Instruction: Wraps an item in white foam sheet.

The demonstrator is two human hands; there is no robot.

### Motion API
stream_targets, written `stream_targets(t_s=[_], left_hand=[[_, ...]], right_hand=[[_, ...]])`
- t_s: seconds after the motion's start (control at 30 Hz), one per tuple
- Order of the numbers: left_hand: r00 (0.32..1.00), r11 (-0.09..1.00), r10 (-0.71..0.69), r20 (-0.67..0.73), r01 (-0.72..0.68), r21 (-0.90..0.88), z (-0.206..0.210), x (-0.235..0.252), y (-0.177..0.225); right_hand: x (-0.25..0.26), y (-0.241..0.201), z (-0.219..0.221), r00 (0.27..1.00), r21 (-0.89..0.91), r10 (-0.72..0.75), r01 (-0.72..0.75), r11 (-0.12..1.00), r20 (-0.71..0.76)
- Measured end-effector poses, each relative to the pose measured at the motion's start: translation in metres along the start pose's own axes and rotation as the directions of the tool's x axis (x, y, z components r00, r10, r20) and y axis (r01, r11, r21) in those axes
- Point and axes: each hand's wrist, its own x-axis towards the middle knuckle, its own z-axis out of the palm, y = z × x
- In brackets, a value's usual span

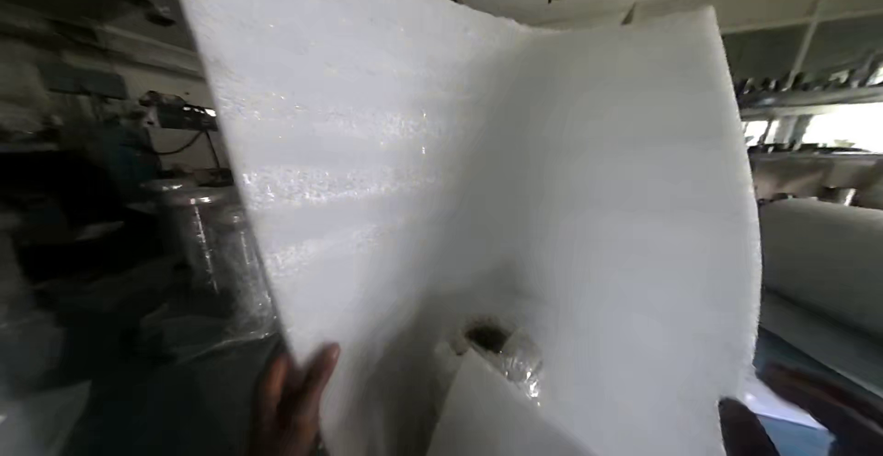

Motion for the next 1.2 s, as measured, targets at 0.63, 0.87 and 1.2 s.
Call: stream_targets(t_s=[0.63,0.87,1.2], left_hand=[[0.983,0.991,0.008,0.183,-0.033,0.130,-0.022,0.058,0.023],[0.977,0.975,0.158,0.146,-0.177,0.131,-0.011,0.058,0.022],[0.981,0.981,0.195,0.001,-0.195,0.015,-0.013,0.059,0.009]], right_hand=[[0.191,-0.196,0.233,-0.126,0.574,-0.931,0.812,0.101,0.342],[0.194,-0.149,0.325,-0.229,0.642,-0.951,0.766,-0.044,0.208],[0.191,-0.221,0.233,-0.269,0.579,-0.797,0.806,0.121,0.541]])
